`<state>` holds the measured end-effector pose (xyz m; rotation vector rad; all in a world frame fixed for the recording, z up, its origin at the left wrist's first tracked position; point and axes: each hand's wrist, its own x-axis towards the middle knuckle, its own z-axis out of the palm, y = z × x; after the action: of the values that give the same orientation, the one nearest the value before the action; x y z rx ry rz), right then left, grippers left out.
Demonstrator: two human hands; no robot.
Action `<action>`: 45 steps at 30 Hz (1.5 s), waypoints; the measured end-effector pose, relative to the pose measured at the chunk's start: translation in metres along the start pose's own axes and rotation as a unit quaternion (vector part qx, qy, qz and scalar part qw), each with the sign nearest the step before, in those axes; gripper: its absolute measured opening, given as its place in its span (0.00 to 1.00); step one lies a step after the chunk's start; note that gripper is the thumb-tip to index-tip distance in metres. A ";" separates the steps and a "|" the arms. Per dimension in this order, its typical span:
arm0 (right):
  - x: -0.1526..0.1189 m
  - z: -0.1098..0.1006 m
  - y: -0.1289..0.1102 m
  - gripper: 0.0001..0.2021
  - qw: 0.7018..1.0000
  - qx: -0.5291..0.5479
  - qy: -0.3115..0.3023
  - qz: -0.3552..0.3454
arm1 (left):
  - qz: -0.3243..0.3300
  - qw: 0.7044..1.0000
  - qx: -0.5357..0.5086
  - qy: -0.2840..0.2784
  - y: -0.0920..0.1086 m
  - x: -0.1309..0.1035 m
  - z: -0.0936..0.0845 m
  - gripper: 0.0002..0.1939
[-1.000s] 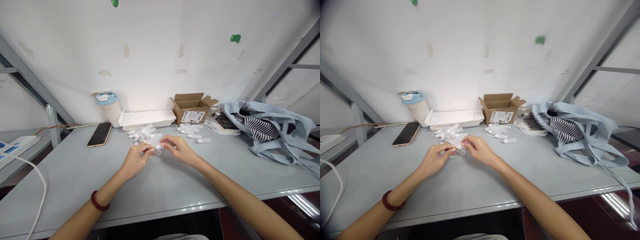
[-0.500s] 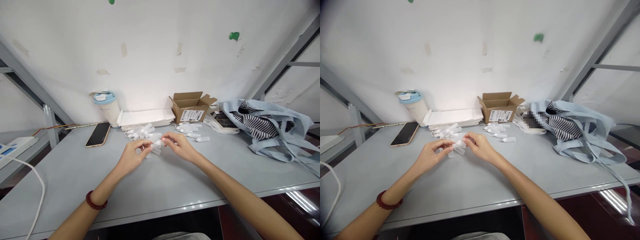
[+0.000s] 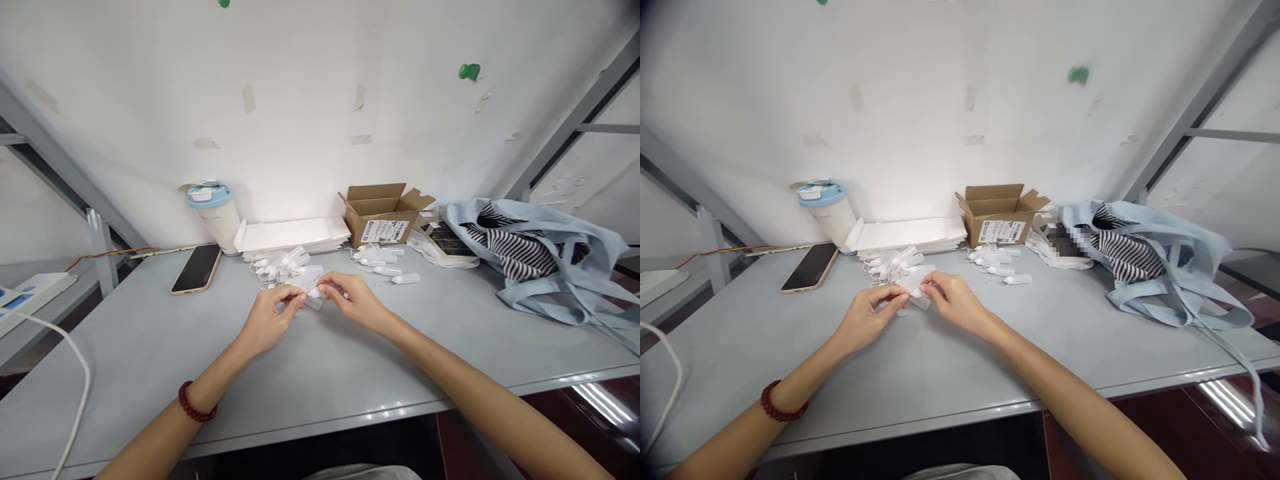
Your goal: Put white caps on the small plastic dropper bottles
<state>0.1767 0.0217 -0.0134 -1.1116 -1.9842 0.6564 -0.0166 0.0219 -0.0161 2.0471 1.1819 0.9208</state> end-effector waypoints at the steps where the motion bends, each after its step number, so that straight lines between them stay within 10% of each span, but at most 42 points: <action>1: 0.000 0.000 0.000 0.10 1.000 -0.001 0.000 -0.002 | -0.001 1.000 -0.001 -0.001 0.000 0.000 0.000 0.11; 8: 0.004 0.001 0.008 0.12 0.999 -0.037 -0.005 0.011 | 0.002 0.999 -0.007 0.032 0.000 0.004 0.003 0.10; 17: 0.020 -0.037 0.045 0.12 0.930 -0.329 0.134 0.091 | -0.058 0.942 -0.051 0.327 -0.035 0.026 -0.022 0.13; 29: 0.020 -0.042 0.060 0.13 0.893 -0.402 0.062 0.191 | -0.066 0.955 0.135 0.255 -0.072 0.039 -0.026 0.19; 45: 0.025 -0.043 0.064 0.13 0.957 -0.233 0.133 0.107 | -0.039 0.948 0.133 0.285 -0.053 0.030 -0.027 0.17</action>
<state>0.2336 0.0782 -0.0261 -1.6205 -1.8426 0.1229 -0.0528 0.0750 -0.0331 1.9721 1.7574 1.4388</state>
